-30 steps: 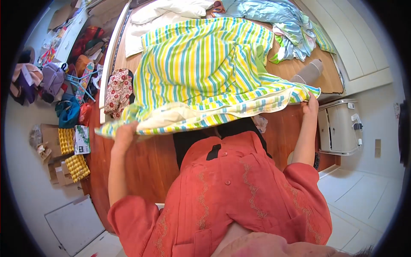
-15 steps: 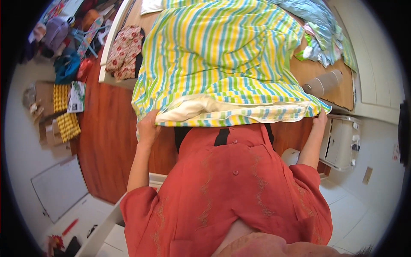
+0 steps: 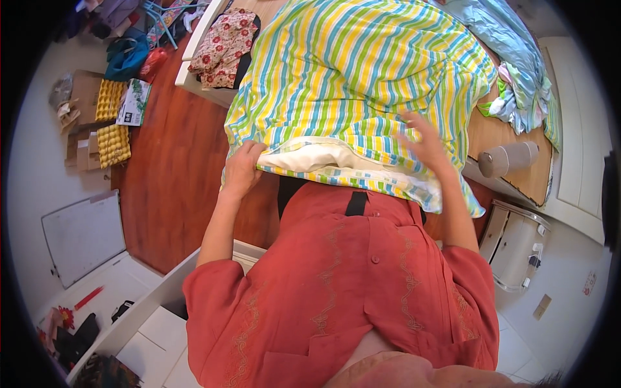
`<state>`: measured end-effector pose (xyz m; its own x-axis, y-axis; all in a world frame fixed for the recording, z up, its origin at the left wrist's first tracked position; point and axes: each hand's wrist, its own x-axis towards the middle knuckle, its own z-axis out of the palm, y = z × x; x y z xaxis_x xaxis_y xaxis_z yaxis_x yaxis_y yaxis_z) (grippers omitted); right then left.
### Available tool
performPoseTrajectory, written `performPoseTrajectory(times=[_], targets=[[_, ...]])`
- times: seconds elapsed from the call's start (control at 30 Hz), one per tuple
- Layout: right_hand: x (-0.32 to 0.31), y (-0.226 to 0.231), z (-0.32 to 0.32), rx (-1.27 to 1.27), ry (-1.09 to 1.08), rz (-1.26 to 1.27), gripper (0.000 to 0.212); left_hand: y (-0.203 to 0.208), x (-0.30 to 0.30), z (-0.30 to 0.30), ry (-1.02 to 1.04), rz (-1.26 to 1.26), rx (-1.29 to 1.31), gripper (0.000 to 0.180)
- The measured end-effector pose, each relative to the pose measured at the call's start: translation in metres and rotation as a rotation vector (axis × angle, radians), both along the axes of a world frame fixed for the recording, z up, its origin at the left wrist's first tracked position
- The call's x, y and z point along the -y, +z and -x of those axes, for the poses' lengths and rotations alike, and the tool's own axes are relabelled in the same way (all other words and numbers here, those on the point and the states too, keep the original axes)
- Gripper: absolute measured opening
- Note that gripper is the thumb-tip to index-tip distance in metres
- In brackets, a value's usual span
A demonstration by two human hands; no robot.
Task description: The person folds a green and yellow striped garment and a white garment on a wooden surface.
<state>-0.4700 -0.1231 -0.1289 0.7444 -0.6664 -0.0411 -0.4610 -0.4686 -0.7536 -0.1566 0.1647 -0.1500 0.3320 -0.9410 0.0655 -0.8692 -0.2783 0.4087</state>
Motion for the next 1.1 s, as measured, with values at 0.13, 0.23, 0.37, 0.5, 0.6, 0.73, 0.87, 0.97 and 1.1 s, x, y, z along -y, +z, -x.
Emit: performPoseTrajectory(times=[0.13,0.23,0.37,0.5,0.6,0.73,0.87,0.97,1.1], targets=[[-0.076,-0.023,-0.077,-0.246,0.588,0.142,0.042,-0.009,-0.009,-0.004,0.068,0.051,0.061,0.046],[-0.067,-0.033,-0.080,-0.051,0.383,0.070,0.027,-0.022,-0.024,-0.010,0.184,0.083,0.184,0.049],[-0.051,0.015,-0.053,-0.026,0.404,0.032,0.032,-0.053,-0.036,-0.015,0.611,0.361,0.284,0.058],[-0.085,-0.030,-0.029,-0.299,0.700,0.064,0.047,-0.191,-0.069,-0.037,0.979,0.626,-0.778,0.052],[-0.083,-0.022,-0.033,-0.237,0.551,-0.047,0.053,-0.119,-0.005,0.002,0.936,0.788,-1.158,0.034],[-0.078,-0.013,-0.051,-0.128,0.535,-0.051,0.057,-0.119,-0.008,-0.006,1.036,0.944,-1.127,0.031],[-0.094,-0.022,-0.076,-0.052,0.587,-0.006,0.053,-0.107,-0.006,-0.015,1.138,0.932,-1.512,0.039],[-0.105,-0.030,-0.104,-0.043,0.567,-0.003,0.053,-0.098,0.003,-0.010,0.965,1.101,-1.742,0.043],[-0.116,-0.037,-0.131,-0.145,0.507,0.027,0.048,-0.079,0.014,-0.019,0.754,1.220,-1.789,0.050]])
